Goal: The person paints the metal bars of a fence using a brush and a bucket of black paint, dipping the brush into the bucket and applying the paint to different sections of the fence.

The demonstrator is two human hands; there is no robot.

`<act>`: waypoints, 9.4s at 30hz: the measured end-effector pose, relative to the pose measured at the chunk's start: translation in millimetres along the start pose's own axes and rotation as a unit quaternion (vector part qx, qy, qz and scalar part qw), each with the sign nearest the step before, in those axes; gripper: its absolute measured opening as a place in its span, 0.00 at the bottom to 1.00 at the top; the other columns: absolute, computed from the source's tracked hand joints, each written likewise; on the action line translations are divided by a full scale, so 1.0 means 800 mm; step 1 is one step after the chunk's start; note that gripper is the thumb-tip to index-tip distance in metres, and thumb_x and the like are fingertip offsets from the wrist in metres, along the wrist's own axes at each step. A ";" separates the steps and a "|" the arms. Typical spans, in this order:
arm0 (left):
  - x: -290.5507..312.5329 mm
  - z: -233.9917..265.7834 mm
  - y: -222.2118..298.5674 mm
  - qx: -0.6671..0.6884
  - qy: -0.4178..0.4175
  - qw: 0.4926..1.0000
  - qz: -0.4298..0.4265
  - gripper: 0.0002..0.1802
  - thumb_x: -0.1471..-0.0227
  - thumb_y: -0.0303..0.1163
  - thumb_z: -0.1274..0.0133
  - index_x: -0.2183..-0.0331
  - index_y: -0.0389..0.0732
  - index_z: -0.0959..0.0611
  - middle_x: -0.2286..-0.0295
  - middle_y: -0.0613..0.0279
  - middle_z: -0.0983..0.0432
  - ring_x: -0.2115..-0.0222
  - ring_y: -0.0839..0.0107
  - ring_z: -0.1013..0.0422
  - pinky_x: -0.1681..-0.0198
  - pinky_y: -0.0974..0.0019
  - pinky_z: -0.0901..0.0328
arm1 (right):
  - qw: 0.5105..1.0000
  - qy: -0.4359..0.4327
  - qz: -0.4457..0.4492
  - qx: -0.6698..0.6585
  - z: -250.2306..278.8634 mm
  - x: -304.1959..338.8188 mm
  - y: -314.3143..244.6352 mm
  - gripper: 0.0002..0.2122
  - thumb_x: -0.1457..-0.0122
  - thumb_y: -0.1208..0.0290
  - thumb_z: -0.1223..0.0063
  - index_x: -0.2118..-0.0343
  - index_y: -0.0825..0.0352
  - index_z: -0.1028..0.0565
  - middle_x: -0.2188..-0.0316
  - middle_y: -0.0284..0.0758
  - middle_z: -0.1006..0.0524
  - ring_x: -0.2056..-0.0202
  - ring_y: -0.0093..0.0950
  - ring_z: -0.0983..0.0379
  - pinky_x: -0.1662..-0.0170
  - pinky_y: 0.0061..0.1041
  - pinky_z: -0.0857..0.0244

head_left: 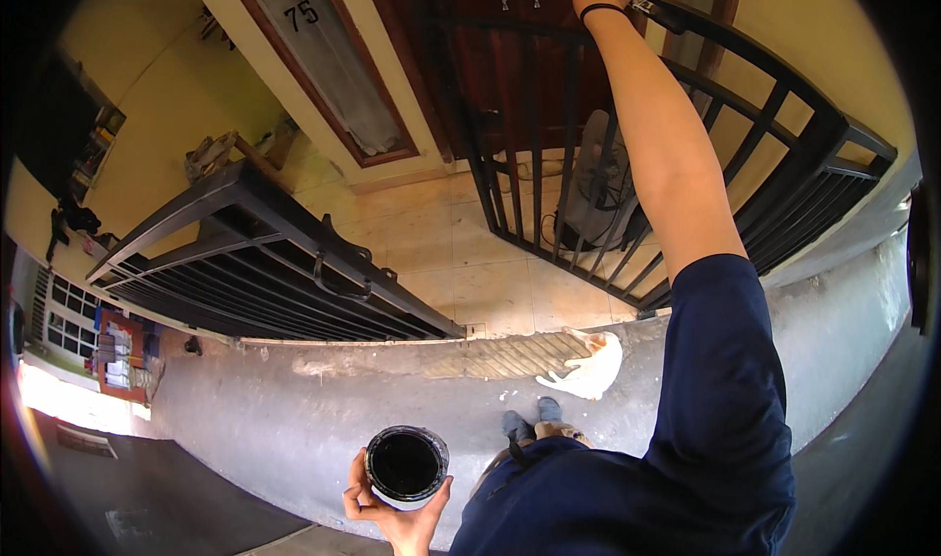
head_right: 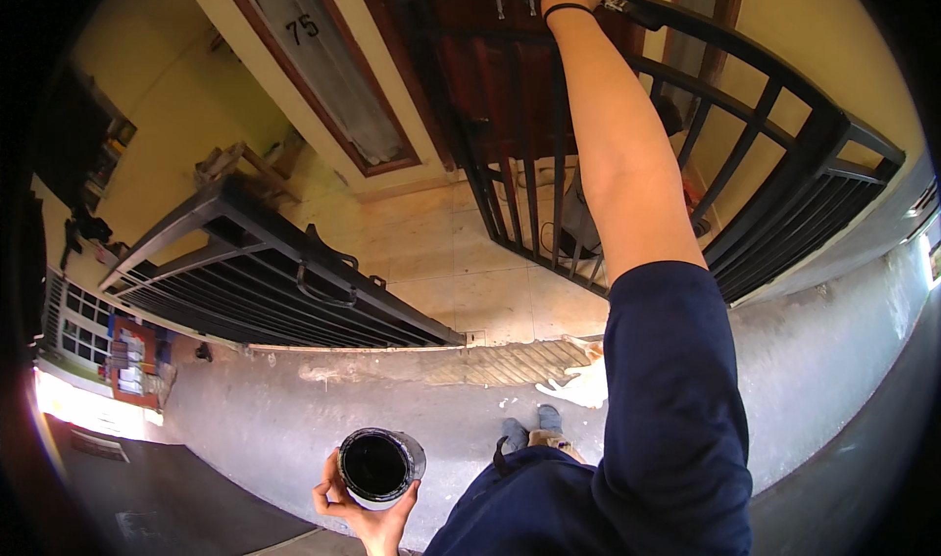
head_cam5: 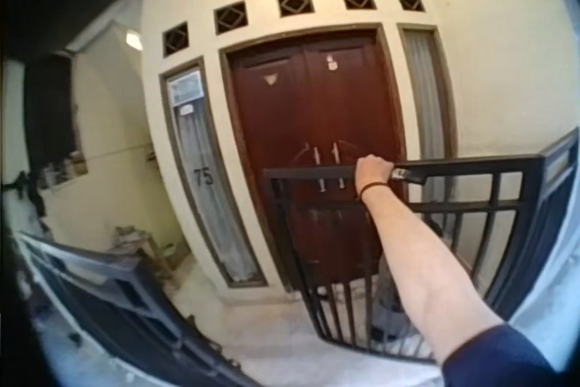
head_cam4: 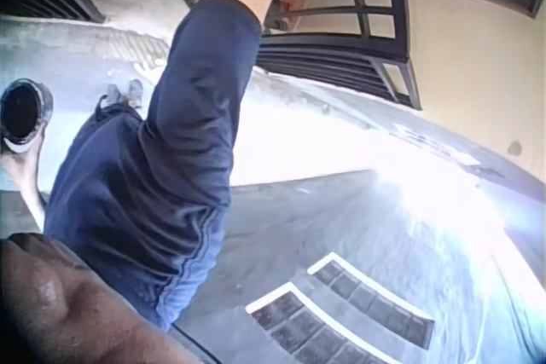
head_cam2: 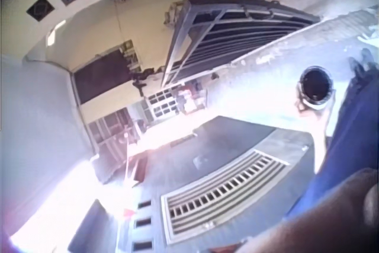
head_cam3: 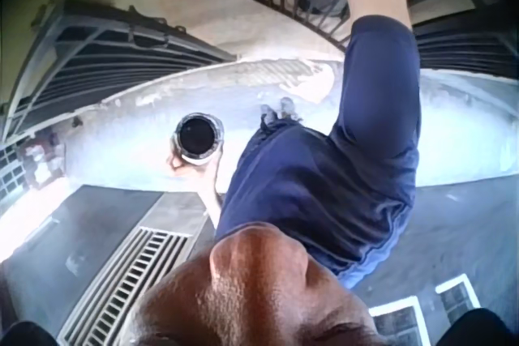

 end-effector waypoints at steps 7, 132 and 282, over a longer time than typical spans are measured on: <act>-0.015 -0.002 0.005 0.010 -0.032 0.999 -0.043 0.69 0.71 0.32 0.15 0.41 0.50 0.52 0.34 0.40 0.45 0.38 0.49 0.37 0.33 0.48 0.39 | 0.999 0.040 -0.022 -0.015 -0.008 -0.023 0.018 0.14 0.28 0.68 0.51 0.51 0.61 0.13 0.54 0.37 0.13 0.53 0.36 0.14 0.52 0.44 0.23; 0.252 -0.862 0.544 0.167 -0.582 0.785 -0.130 0.54 0.65 0.42 0.19 0.46 0.23 0.31 0.34 0.39 0.39 0.34 0.45 0.37 0.29 0.54 0.40 | 0.901 0.059 -0.285 -0.322 0.061 0.498 1.021 0.19 0.20 0.65 0.63 0.59 0.76 0.24 0.73 0.41 0.21 0.78 0.28 0.23 0.66 0.24 0.30; 0.600 -1.667 -0.015 0.352 -0.118 0.916 -0.150 0.55 0.57 0.31 0.19 0.42 0.55 0.45 0.42 0.29 0.31 0.44 0.35 0.25 0.42 0.41 0.27 | 0.860 -0.233 0.320 -0.322 -0.993 0.737 1.193 0.13 0.53 0.69 0.21 0.66 0.61 0.16 0.77 0.26 0.19 0.80 0.23 0.29 0.72 0.23 0.40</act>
Point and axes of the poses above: each hand's wrist, its own x-axis away from the middle knuckle, its own z-axis out of the back of the hand, y = z × x, the point moved 1 cm from there along -x, towards the middle knuckle
